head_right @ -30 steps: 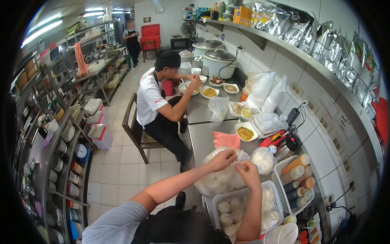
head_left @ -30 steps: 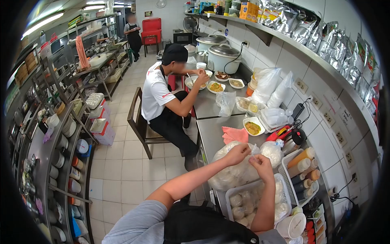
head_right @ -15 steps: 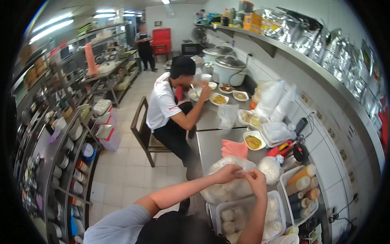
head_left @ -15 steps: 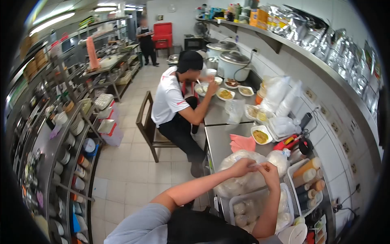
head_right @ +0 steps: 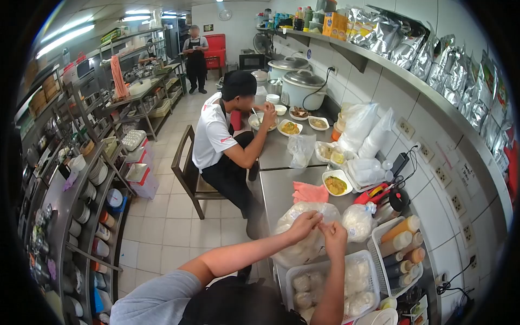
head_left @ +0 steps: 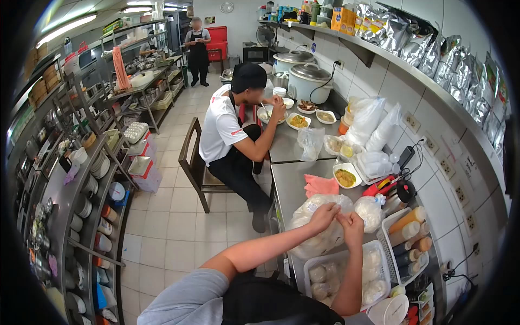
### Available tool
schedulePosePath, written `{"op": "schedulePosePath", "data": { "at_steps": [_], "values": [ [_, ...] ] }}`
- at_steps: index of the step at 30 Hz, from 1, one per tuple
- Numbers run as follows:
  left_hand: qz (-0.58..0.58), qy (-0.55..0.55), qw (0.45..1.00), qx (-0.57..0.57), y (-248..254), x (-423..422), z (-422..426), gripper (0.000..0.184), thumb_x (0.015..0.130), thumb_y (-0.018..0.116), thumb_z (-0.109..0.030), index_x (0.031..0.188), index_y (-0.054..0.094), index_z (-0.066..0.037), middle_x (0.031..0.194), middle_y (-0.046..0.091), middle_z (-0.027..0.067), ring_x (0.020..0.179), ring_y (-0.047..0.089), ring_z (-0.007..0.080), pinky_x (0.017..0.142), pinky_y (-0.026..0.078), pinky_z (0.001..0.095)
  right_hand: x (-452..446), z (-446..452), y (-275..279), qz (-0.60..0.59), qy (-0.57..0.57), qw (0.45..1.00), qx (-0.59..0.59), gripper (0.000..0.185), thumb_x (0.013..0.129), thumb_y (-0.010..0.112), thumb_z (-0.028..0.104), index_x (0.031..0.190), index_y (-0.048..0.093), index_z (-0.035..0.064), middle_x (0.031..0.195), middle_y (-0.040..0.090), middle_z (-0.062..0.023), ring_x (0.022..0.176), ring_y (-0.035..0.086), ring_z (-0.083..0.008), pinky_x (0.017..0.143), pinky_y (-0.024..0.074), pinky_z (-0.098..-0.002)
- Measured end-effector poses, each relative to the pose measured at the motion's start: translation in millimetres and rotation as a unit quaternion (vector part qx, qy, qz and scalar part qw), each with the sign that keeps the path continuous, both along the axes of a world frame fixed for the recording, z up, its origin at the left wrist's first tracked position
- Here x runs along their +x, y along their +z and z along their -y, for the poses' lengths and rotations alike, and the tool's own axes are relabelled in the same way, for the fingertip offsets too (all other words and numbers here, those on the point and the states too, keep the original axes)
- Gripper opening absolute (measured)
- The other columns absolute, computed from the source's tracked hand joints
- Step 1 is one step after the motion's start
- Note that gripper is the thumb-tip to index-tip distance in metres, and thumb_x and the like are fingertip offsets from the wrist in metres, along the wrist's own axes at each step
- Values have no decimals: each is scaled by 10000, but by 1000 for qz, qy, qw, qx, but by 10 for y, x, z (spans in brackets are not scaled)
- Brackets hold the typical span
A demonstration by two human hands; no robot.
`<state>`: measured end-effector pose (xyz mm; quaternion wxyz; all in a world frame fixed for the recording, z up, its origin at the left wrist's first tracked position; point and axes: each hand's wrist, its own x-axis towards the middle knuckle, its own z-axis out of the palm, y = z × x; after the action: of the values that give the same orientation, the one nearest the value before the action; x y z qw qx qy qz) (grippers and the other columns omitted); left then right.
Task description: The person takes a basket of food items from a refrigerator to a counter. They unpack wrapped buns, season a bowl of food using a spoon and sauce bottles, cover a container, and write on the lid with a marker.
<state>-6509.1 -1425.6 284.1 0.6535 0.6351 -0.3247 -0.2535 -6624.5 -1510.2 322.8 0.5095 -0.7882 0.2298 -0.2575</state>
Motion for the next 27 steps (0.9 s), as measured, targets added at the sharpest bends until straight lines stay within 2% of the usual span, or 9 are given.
{"op": "schedulePosePath", "data": {
  "at_steps": [2,3,9,11,17,19,20,22,27],
  "values": [
    [-29,24,999,-34,-22,-23,33,345,975,501,-287,858,605,20,721,592,116,685,554,213,658,431,373,-10,-60,23,-5,-20,999,-39,207,860,720,135,757,603,-1,663,597,-9,607,475,-63,559,394,-248],
    [-30,23,999,-35,-22,-32,36,345,975,501,-287,858,605,20,721,592,116,685,554,213,658,431,373,1,-75,4,23,-20,999,-36,202,869,707,129,772,590,-3,670,595,-18,610,484,-73,562,401,-258],
    [-20,35,999,-20,84,-22,29,346,977,502,-292,843,597,13,722,582,90,673,535,181,645,422,357,45,-11,-160,60,-61,995,-51,176,826,706,97,813,557,4,686,589,-53,620,501,-92,566,415,-284],
    [-78,-17,997,-4,83,-104,-14,318,1005,485,-283,831,577,-34,718,505,0,665,434,92,629,383,272,46,3,-170,44,-89,994,-54,179,801,711,89,805,551,10,680,583,-56,618,498,-96,565,416,-287],
    [-41,-31,999,4,78,-79,-36,320,1008,476,-293,843,573,-37,736,512,9,684,442,108,649,387,280,-109,136,55,-27,-51,990,-126,190,736,720,65,871,597,15,681,538,-53,620,503,-142,593,427,-302],
    [-31,-28,999,4,113,-88,-54,320,1008,474,-294,844,566,-36,737,518,13,698,461,111,664,399,280,-132,120,144,12,-30,975,-221,246,694,738,61,916,633,37,817,549,-78,784,558,-207,718,454,-339],
    [-20,-25,999,4,116,-92,-54,320,1009,473,-296,845,559,-35,739,523,17,711,481,114,678,412,280,-131,130,121,12,-31,975,-221,246,694,738,61,916,633,37,817,549,-78,784,558,-207,718,454,-339],
    [-13,-15,1000,-3,106,-109,-31,320,1012,466,-292,844,550,-34,735,527,22,718,501,119,689,426,285,-126,160,45,16,-57,966,-252,282,657,742,57,925,654,64,957,537,-102,968,544,-281,849,436,-383],
    [-49,-34,998,-35,150,-121,-78,309,1020,454,-264,837,528,-25,721,535,34,690,538,128,686,460,292,-121,114,24,19,-77,963,-259,276,644,732,52,907,649,73,997,538,-116,1005,534,-316,889,427,-402]
  ]
}}
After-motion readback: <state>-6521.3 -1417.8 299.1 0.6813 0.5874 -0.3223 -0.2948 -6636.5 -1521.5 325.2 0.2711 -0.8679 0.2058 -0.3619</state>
